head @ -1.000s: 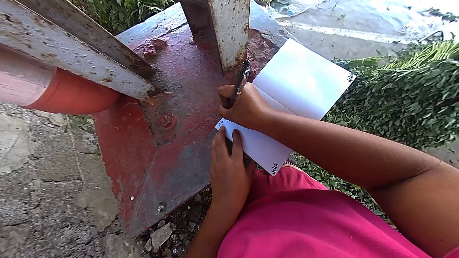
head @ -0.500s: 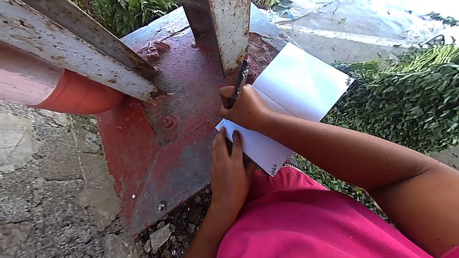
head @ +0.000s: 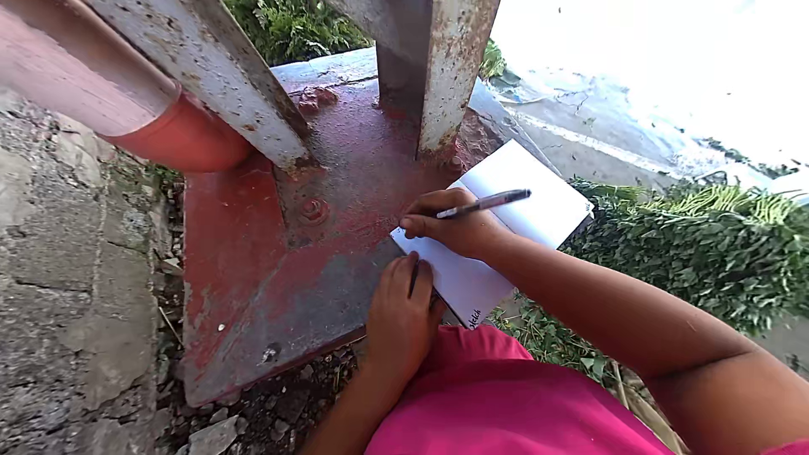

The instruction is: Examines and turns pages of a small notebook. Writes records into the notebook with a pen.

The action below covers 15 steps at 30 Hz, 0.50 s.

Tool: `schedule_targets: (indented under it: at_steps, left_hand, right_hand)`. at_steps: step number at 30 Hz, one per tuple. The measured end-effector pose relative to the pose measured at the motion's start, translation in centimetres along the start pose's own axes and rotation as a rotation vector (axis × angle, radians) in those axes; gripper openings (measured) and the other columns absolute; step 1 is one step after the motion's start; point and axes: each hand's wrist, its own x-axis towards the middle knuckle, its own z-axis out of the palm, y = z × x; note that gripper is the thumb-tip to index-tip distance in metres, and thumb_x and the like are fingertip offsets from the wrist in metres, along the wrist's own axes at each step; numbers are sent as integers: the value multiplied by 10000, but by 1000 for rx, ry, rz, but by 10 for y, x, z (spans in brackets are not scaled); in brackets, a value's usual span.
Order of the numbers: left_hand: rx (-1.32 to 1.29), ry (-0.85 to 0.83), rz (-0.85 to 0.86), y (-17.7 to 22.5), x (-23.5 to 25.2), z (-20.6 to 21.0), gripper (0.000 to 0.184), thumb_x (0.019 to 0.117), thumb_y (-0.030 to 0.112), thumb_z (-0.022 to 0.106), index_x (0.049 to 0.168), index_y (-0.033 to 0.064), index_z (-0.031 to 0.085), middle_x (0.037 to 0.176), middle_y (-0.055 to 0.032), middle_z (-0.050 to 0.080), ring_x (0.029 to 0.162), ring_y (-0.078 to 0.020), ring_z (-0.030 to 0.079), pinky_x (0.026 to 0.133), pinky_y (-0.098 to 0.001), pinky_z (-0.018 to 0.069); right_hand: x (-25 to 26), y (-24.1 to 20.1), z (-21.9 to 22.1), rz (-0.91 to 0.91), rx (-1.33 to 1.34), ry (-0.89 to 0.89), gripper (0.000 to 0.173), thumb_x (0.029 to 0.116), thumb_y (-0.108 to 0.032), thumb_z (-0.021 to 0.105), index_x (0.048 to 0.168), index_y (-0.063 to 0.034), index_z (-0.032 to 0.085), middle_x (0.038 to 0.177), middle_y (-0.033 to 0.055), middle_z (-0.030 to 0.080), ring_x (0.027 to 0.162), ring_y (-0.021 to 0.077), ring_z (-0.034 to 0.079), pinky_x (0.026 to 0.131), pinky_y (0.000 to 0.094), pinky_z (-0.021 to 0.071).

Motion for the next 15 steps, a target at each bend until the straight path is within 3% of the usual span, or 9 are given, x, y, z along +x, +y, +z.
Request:
schedule_targets:
  at_steps: [2, 6, 10, 15]
  left_hand:
    - [8, 3, 4, 1, 1, 0, 394, 717, 149, 803, 1063, -32, 748, 1100, -237, 732, 1038, -411, 715, 849, -441, 595]
    - [17, -1, 0, 0, 1, 0, 391, 759, 168, 777, 1090, -37, 741, 1099, -230, 734, 1034, -401, 717, 865, -433, 591]
    - [23, 8, 7, -2, -1, 2, 342, 799, 184, 745, 1077, -16, 750, 1093, -224, 736, 1049, -401, 711, 870, -425, 587]
    - [36, 17, 17, -3, -2, 4, 316, 826, 201, 720, 1063, -5, 757, 1088, -220, 737, 1044, -398, 711, 864, -409, 586]
  right_hand:
    - [0, 1, 3, 55, 89, 65, 71, 983, -83, 671, 965, -18, 648, 726, -17, 658, 603, -2, 616, 583, 155, 531]
    - [3, 5, 9, 58, 119, 180, 248, 893, -7, 746, 863, -89, 514, 625, -55, 547, 515, -7, 549, 512, 142, 490]
    - [0, 9, 14, -23, 43, 199, 293, 812, -53, 825, 760, -102, 541, 589, -83, 516, 502, -45, 449, 492, 109, 371]
    - [-3, 10, 14, -76, -87, 185, 265, 841, -83, 782, 720, -102, 547, 587, -82, 530, 518, -57, 463, 501, 107, 366]
